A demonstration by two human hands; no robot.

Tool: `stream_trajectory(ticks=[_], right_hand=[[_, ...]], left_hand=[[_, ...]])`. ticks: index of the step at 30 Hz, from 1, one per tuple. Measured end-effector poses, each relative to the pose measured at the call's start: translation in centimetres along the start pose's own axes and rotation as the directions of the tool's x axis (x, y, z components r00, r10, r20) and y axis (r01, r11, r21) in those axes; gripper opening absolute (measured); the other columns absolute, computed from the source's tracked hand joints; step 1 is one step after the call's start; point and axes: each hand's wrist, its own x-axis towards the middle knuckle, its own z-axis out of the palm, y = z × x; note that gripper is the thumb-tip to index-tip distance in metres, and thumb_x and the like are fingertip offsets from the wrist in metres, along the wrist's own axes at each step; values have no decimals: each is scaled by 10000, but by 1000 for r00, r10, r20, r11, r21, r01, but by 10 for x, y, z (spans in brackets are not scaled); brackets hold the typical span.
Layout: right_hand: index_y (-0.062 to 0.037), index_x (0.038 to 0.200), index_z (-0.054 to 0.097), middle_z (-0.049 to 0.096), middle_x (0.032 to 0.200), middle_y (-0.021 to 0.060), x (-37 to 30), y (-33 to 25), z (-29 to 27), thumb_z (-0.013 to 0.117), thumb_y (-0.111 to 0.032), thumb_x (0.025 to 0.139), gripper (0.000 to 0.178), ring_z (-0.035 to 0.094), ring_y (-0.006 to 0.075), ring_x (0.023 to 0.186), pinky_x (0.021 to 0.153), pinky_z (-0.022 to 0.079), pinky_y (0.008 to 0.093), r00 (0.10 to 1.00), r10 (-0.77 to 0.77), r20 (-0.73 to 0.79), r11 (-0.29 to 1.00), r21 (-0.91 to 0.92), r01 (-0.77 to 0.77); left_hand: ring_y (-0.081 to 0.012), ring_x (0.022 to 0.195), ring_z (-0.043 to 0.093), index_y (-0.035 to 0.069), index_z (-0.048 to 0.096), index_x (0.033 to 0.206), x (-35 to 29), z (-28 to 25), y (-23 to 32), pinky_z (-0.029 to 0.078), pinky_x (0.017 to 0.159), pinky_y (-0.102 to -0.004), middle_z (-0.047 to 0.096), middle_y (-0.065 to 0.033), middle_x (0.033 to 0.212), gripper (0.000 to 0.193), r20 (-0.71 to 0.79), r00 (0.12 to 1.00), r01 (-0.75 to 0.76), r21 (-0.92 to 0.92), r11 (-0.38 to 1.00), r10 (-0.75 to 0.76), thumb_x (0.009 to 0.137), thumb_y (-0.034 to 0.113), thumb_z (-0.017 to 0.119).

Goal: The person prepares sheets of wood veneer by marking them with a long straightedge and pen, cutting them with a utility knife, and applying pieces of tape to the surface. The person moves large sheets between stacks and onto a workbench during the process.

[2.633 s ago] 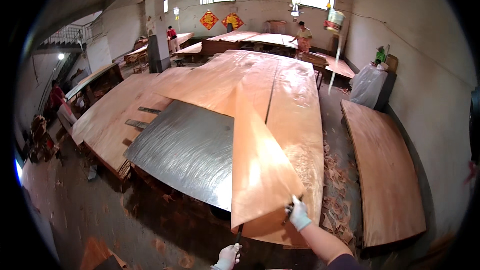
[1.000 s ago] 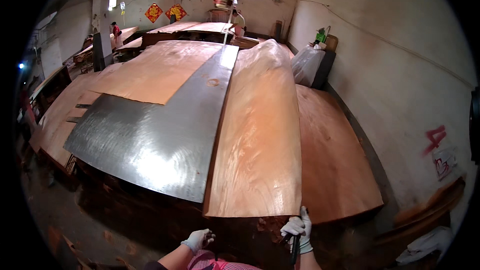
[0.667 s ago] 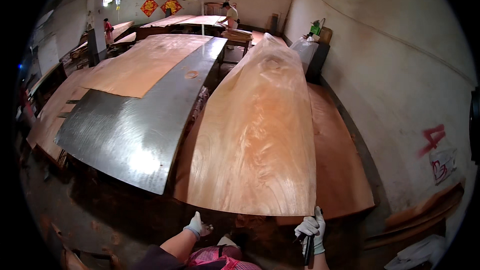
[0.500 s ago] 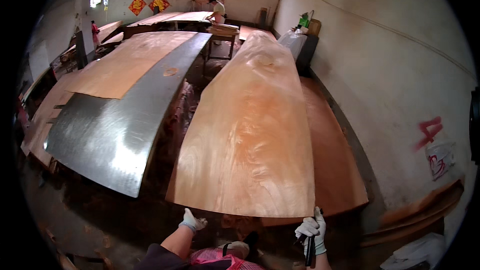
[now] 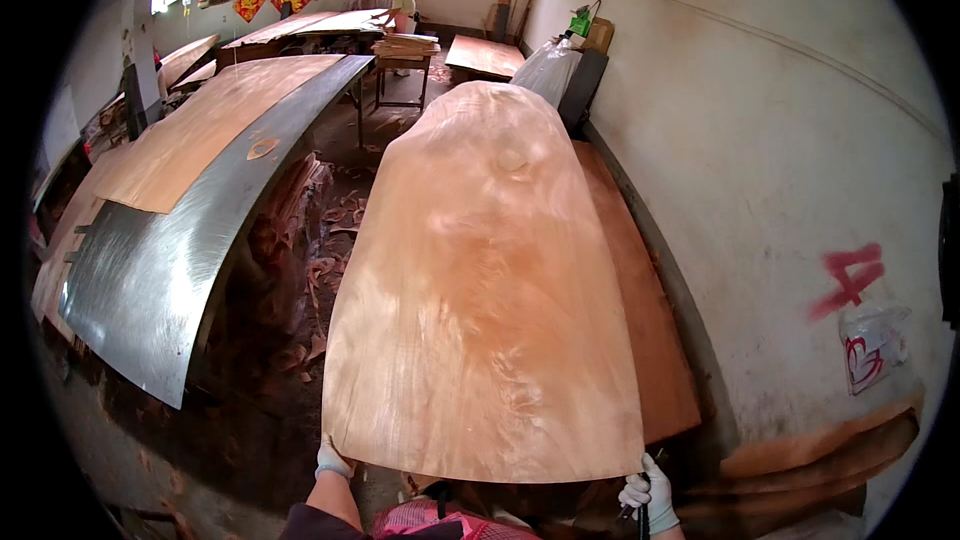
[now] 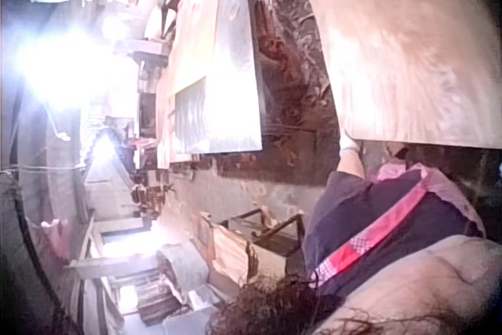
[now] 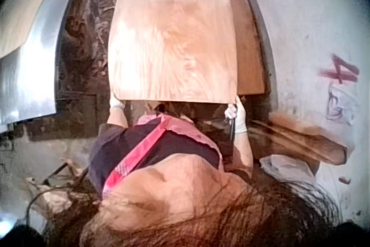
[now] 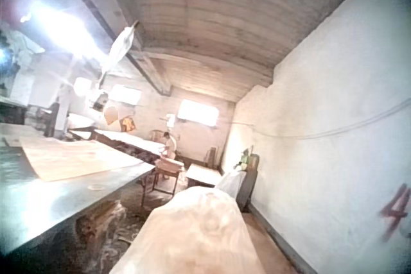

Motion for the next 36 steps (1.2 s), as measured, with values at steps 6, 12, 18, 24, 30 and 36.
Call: stream_trajectory(ticks=[6,12,18,24,30,36], right_hand=[[-164,835,576,320,466,-59,-3,-119,-63,353,-482,1015,428,286,88,313,357,270,278,977,-86,-194,932,-361,10],[-188,810,458,389,486,-12,-21,-197,-100,548,-398,964,276,344,116,324,337,281,288,837,-328,-438,816,-578,17],[-139,860,468,394,486,16,-32,-251,-164,573,-378,950,277,352,143,321,327,308,310,766,-441,-467,638,-764,-98],[-96,976,523,422,488,28,-4,-276,-222,569,-304,956,215,390,159,318,307,350,325,726,-467,-506,600,-784,-160],[-91,975,555,440,482,24,41,-291,-250,561,-260,954,171,398,147,314,288,354,317,663,-546,-513,511,-830,-221],[-58,1025,561,445,480,30,80,-287,-279,552,-241,962,194,396,153,305,283,347,306,654,-547,-523,480,-836,-266]], left_hand=[[-193,703,623,164,640,1001,-22,4,-67,426,522,-319,694,5,921,210,-2,997,-75,101,992,75,949,322,512],[-223,798,616,111,605,906,-60,36,-152,469,681,-371,661,-30,876,164,-93,981,-164,76,984,171,953,239,515],[-278,892,616,95,605,921,-105,50,-217,492,833,-448,666,-71,940,148,-148,975,-176,-74,982,164,962,201,511],[-283,846,610,84,609,878,-84,52,-278,502,808,-442,654,-89,914,188,-214,968,-149,-82,985,128,970,226,525],[-270,825,582,112,555,989,-44,84,-333,498,780,-455,610,-82,905,151,-304,952,-58,-69,996,35,972,258,522],[-249,875,562,125,563,1095,24,44,-374,491,766,-435,596,-89,1020,181,-184,976,-119,-4,993,116,957,238,539]])
